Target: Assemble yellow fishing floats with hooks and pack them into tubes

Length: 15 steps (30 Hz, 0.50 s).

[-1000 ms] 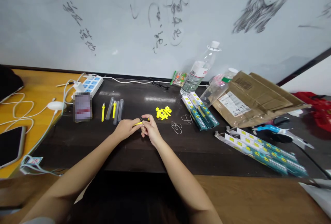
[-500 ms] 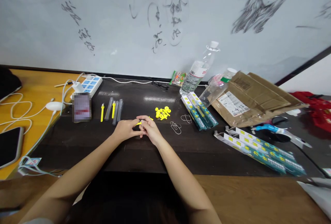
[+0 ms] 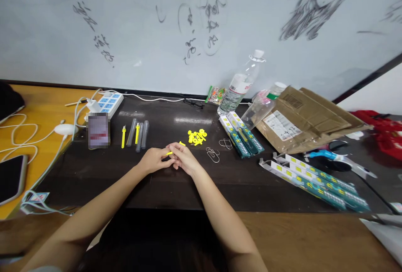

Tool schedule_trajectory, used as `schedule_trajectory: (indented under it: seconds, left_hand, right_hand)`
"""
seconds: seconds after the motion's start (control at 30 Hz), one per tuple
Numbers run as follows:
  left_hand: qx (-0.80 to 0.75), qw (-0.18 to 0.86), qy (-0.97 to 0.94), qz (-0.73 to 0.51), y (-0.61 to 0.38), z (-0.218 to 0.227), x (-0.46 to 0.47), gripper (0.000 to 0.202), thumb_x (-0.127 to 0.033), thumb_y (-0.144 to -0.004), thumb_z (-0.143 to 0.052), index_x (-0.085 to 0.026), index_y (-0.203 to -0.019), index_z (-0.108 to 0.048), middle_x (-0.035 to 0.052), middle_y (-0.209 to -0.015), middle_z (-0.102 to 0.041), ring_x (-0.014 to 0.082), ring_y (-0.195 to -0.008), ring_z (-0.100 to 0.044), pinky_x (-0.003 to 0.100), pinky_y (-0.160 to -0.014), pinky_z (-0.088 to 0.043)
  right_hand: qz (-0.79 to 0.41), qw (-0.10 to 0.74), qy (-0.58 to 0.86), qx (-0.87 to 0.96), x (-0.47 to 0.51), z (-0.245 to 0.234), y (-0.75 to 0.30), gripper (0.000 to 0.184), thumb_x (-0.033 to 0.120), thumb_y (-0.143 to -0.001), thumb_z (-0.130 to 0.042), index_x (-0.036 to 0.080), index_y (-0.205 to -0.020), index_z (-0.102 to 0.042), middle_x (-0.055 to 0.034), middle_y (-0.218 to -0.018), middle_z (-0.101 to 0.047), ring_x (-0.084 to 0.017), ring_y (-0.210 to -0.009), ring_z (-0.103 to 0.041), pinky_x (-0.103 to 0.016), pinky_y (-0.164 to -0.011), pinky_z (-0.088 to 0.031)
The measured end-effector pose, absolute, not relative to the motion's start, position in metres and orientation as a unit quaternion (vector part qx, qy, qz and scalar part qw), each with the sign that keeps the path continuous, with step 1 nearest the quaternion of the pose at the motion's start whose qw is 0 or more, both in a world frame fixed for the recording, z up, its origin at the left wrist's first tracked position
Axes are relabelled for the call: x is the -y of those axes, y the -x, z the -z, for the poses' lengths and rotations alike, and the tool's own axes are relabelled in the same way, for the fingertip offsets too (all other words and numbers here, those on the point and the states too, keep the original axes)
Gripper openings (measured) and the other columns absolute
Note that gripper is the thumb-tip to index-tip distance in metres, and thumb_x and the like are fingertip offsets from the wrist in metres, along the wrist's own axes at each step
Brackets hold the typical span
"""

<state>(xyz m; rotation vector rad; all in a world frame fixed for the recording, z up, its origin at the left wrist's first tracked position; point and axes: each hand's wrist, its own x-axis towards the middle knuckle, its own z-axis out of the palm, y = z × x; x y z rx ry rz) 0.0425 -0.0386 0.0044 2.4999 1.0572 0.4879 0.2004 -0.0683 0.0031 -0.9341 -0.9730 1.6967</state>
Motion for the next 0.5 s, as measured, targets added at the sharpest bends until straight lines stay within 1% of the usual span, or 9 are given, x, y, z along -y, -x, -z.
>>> schedule_trajectory:
  seconds: [0.07,0.13,0.2,0.27,0.33,0.4,0.5]
  left_hand:
    - [-0.344,0.253,-0.884,-0.19,-0.042,-0.003,0.038,0.032,-0.045,-0.084,-0.048,-0.018,-0.086,-0.066,-0.0039,-0.057,-0.05,0.009,-0.052,-0.043,0.021,-0.055,-0.028]
    - [-0.317,0.323,-0.867,-0.209,-0.042,-0.001,0.037,0.033,-0.044,-0.084,-0.046,-0.016,-0.079,-0.063,-0.0054,-0.054,-0.04,0.0079,-0.05,-0.036,0.021,-0.053,-0.026]
    - [-0.291,0.387,-0.848,-0.217,-0.043,0.002,0.037,0.035,-0.044,-0.085,-0.044,-0.014,-0.07,-0.057,-0.006,-0.054,-0.033,0.0072,-0.05,-0.031,0.021,-0.052,-0.024]
    - [-0.27,0.436,-0.833,-0.21,-0.044,0.006,0.037,0.04,-0.045,-0.085,-0.043,-0.015,-0.061,-0.047,-0.0062,-0.053,-0.028,0.0066,-0.05,-0.026,0.021,-0.051,-0.022]
    - [-0.267,0.465,-0.818,-0.209,-0.046,0.009,0.037,0.044,-0.049,-0.085,-0.043,-0.016,-0.056,-0.036,-0.0061,-0.053,-0.025,0.0063,-0.05,-0.024,0.022,-0.05,-0.02]
    - [-0.281,0.474,-0.806,-0.217,-0.047,0.01,0.036,0.046,-0.051,-0.085,-0.043,-0.017,-0.055,-0.03,-0.006,-0.053,-0.024,0.0063,-0.051,-0.023,0.022,-0.049,-0.019]
    - [-0.299,0.453,-0.81,-0.224,-0.046,0.006,0.033,0.044,-0.048,-0.085,-0.045,-0.016,-0.056,-0.034,-0.006,-0.054,-0.027,0.0062,-0.051,-0.026,0.022,-0.05,-0.022]
  right_hand:
    - [-0.685,0.48,0.367,0.408,0.067,-0.005,-0.202,0.03,0.043,-0.075,-0.068,0.02,-0.08,-0.05,0.012,-0.046,-0.036,-0.002,-0.035,-0.026,-0.013,-0.031,-0.033]
    - [-0.692,0.474,0.35,0.417,0.065,-0.008,-0.205,0.032,0.039,-0.074,-0.07,0.021,-0.075,-0.044,0.0134,-0.043,-0.032,-0.002,-0.035,-0.022,-0.012,-0.031,-0.031]
    - [-0.712,0.451,0.343,0.415,0.061,-0.012,-0.209,0.032,0.036,-0.074,-0.07,0.022,-0.076,-0.042,0.0142,-0.044,-0.029,-0.002,-0.036,-0.02,-0.012,-0.032,-0.029]
    - [-0.725,0.44,0.341,0.405,0.055,-0.016,-0.213,0.031,0.032,-0.073,-0.071,0.023,-0.08,-0.042,0.0146,-0.045,-0.029,-0.002,-0.036,-0.019,-0.01,-0.032,-0.025]
    - [-0.73,0.442,0.334,0.401,0.05,-0.017,-0.215,0.03,0.027,-0.072,-0.071,0.023,-0.085,-0.044,0.0146,-0.045,-0.029,-0.003,-0.037,-0.019,-0.01,-0.033,-0.021]
    - [-0.73,0.449,0.326,0.399,0.045,-0.015,-0.215,0.03,0.024,-0.072,-0.07,0.024,-0.09,-0.046,0.0144,-0.045,-0.029,-0.003,-0.037,-0.02,-0.01,-0.033,-0.018]
    - [-0.715,0.482,0.335,0.378,0.04,-0.006,-0.215,0.03,0.026,-0.072,-0.07,0.024,-0.09,-0.046,0.0141,-0.045,-0.031,-0.003,-0.037,-0.021,-0.012,-0.033,-0.018]
